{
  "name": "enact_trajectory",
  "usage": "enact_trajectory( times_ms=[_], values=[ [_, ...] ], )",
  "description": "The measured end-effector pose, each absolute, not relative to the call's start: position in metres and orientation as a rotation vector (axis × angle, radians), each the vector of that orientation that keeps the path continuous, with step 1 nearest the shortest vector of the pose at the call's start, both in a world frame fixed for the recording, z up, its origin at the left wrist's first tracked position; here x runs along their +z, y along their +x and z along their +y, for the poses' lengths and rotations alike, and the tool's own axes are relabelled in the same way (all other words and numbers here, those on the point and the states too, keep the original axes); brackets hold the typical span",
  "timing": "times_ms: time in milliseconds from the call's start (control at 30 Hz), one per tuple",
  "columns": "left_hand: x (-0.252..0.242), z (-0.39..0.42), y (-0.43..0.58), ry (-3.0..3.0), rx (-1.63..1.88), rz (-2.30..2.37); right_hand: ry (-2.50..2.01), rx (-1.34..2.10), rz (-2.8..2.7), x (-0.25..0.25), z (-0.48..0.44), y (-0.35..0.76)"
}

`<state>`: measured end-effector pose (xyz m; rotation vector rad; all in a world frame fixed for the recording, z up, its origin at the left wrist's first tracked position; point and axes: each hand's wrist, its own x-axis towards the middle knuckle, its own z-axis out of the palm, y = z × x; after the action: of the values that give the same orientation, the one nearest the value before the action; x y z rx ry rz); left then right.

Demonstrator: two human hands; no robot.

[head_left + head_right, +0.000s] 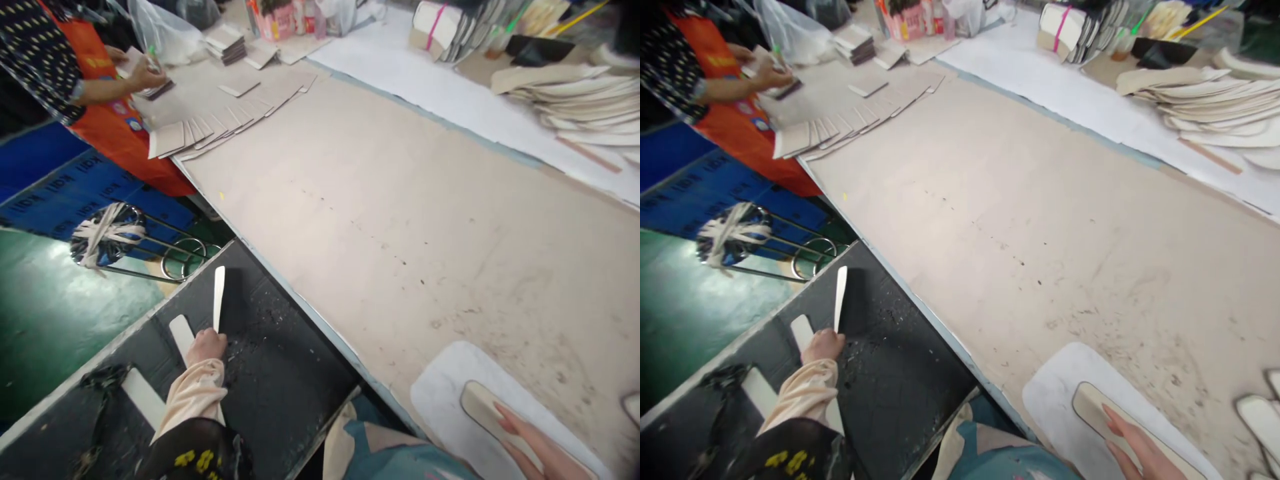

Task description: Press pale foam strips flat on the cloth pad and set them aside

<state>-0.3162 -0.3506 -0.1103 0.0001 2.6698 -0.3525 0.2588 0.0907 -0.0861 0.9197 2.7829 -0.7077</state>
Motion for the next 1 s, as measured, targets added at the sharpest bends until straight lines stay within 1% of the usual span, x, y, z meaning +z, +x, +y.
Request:
enact_trajectory(
  times_ms=[100,233,367,433,567,667,733,867,1000],
  values=[
    [-0.079,-0.338,-0.282,0.165,-0.266,2.716,0.935,-0.794,2.776,-0.078,0.085,0.250],
    [-0.025,-0.312,-0.223,0.569,-0.010,2.701,0.986,-1.077,2.711,-0.058,0.075,0.228],
    [0.040,-0.263,-0.167,0.931,0.338,2.377,1.087,-1.392,2.626,-0.040,0.076,0.211],
    [0.073,-0.227,-0.141,1.071,0.420,2.161,1.173,-1.595,2.566,-0.033,0.079,0.208],
    [0.127,-0.146,-0.089,1.347,0.363,1.800,1.344,-2.015,2.307,-0.020,0.086,0.211],
    [0.156,-0.093,-0.050,1.507,0.234,1.599,1.391,-2.351,1.952,-0.016,0.092,0.218],
    [0.172,-0.064,-0.026,1.579,0.129,1.520,1.426,-2.504,1.696,-0.017,0.098,0.224],
    [0.192,-0.026,0.017,1.664,-0.036,1.414,1.441,-2.742,1.334,-0.022,0.105,0.244],
    [0.190,-0.016,0.043,1.692,-0.057,1.385,1.335,-2.886,1.351,-0.017,0.102,0.270]
  ],
)
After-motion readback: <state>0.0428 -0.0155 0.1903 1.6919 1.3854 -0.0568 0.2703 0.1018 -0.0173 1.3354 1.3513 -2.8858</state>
